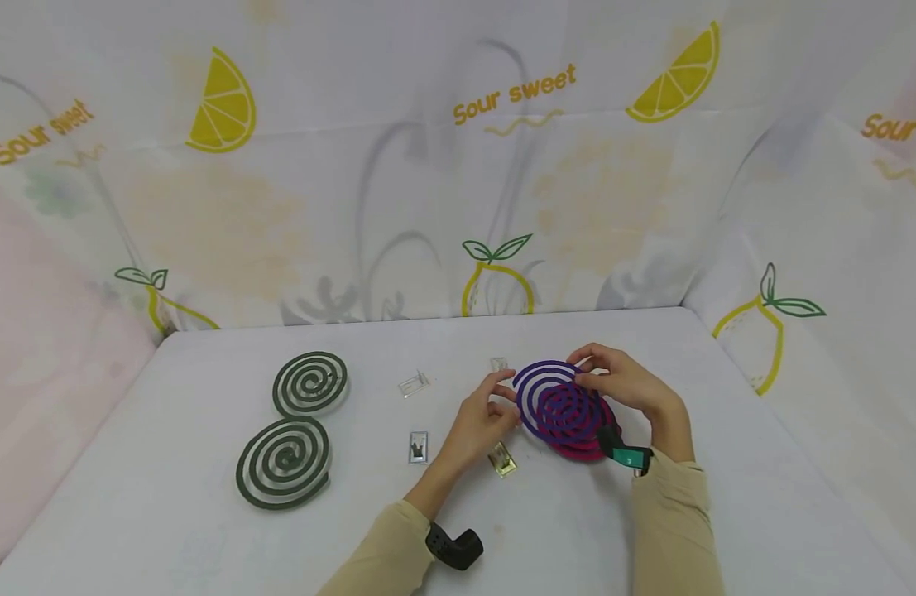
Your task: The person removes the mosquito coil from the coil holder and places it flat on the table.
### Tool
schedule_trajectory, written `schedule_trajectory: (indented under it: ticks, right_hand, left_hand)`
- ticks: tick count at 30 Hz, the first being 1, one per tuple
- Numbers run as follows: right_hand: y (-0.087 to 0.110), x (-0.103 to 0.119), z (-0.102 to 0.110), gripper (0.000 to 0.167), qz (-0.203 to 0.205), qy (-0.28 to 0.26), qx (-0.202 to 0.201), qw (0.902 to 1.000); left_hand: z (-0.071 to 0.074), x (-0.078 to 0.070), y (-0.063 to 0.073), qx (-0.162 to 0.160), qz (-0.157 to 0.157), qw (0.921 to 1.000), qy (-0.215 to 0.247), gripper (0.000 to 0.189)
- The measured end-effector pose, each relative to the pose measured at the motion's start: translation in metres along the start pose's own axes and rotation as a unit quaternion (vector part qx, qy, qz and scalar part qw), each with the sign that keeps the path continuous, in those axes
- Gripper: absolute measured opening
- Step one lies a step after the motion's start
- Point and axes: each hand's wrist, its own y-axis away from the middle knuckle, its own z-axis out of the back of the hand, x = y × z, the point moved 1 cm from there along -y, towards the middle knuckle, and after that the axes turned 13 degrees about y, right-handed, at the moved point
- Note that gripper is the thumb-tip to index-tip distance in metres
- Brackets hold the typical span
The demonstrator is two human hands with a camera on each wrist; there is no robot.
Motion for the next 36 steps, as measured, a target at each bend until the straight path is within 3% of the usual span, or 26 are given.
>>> schedule_trajectory:
  ticks: [11, 17, 25, 29, 36]
  right_hand:
    - [0.004, -0.004, 0.001, 0.031, -0.016, -0.010, 0.029, 0.9994]
    - [0.007, -0.006, 0.001, 0.031, -0.026, -0.010, 0.044, 0.9986]
    - [0.008, -0.013, 0.002, 0.031, -0.028, -0.007, 0.036, 0.9989]
    - [0.006, -0.017, 0.001, 0.031, -0.025, -0.008, 0.028, 0.9993]
    - [0.006, -0.020, 0.000, 0.031, -0.026, -0.008, 0.031, 0.9991]
  left_hand:
    - [-0.006, 0.006, 0.000, -0.004, -0.008, 0.9997, 0.021, 0.030]
    - [-0.008, 0.008, 0.002, 0.000, -0.009, 0.9999, 0.011, 0.032]
    - [-0.012, 0.013, 0.002, 0.022, -0.050, 0.9980, -0.032, 0.039]
    - [-0.013, 0.014, 0.002, 0.031, -0.056, 0.9968, -0.048, 0.043]
    - [-0.017, 0.013, 0.001, 0.017, -0.057, 0.9953, -0.077, 0.045]
